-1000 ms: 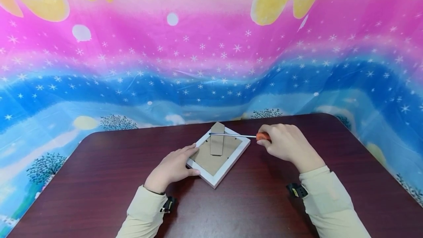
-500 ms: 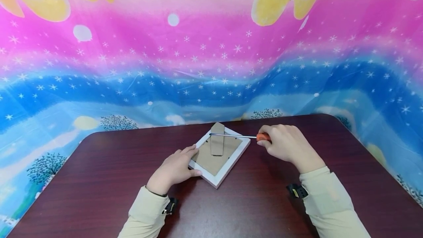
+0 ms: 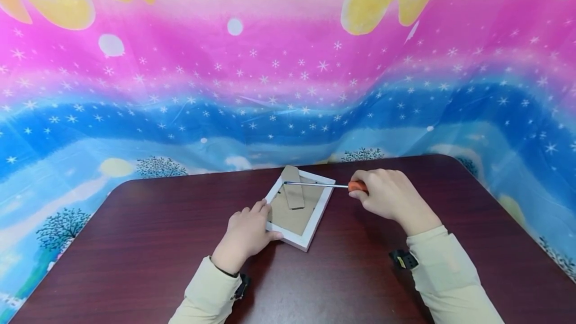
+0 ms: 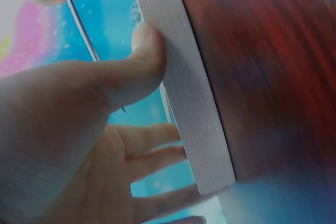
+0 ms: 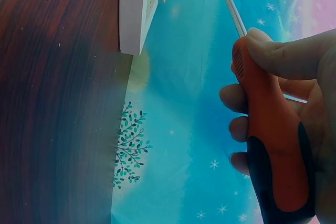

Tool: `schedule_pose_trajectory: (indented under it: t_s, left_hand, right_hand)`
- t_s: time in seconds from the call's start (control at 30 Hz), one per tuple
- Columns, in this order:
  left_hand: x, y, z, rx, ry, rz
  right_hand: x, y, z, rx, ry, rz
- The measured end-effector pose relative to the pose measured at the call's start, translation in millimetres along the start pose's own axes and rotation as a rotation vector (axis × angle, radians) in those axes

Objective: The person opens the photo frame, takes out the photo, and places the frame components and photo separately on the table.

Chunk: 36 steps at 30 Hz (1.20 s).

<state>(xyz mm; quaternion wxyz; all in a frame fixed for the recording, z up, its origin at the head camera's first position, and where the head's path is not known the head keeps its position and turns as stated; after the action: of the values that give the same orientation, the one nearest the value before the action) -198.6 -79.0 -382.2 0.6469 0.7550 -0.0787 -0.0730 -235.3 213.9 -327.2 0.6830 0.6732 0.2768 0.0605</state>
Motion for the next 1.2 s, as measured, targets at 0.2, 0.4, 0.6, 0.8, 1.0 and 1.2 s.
schedule_pose_trajectory:
  t_s: [0.2,0.4,0.6,0.8,1.0,1.2]
  left_hand:
    - [4.5,-0.5,-12.1,-0.070,0.038,-0.030]
    - [9.7,-2.0,-22.4,-0.084,0.069,-0.081]
    - [12.9,-2.8,-29.8,-0.054,0.075,-0.137]
    - [11.3,-2.1,-26.9,-0.081,0.056,-0.127]
    - [2.2,0.2,-6.8,0.003,0.042,-0.061]
    - [-4.9,1.2,15.4,0.176,-0.002,0.056]
  right_hand:
    - [0.4,0,0,0.004,0.002,-0.001]
    - [0.0,-1,0,0.002,0.003,0.004]
    - [0.4,-1,0,0.004,0.004,0.000]
    - [0.8,-1,0,0.002,0.007,-0.008]
    - [1.0,0,0,0.007,0.007,-0.012]
    - [0.9,0,0,0.005,0.004,-0.015]
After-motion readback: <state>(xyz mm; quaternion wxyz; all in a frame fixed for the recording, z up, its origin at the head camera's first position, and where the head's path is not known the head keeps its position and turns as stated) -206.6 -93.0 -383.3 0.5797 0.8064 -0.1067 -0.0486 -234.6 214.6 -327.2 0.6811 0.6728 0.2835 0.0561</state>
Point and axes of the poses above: each hand's wrist, its own x-axis away from the middle knuckle, its own y-axis out of the back of the hand, z = x × y, the point moved 1 cm from there along -x, towards the middle knuckle, and after that the axes turned 9 degrees about x, right-handed, at the moved point
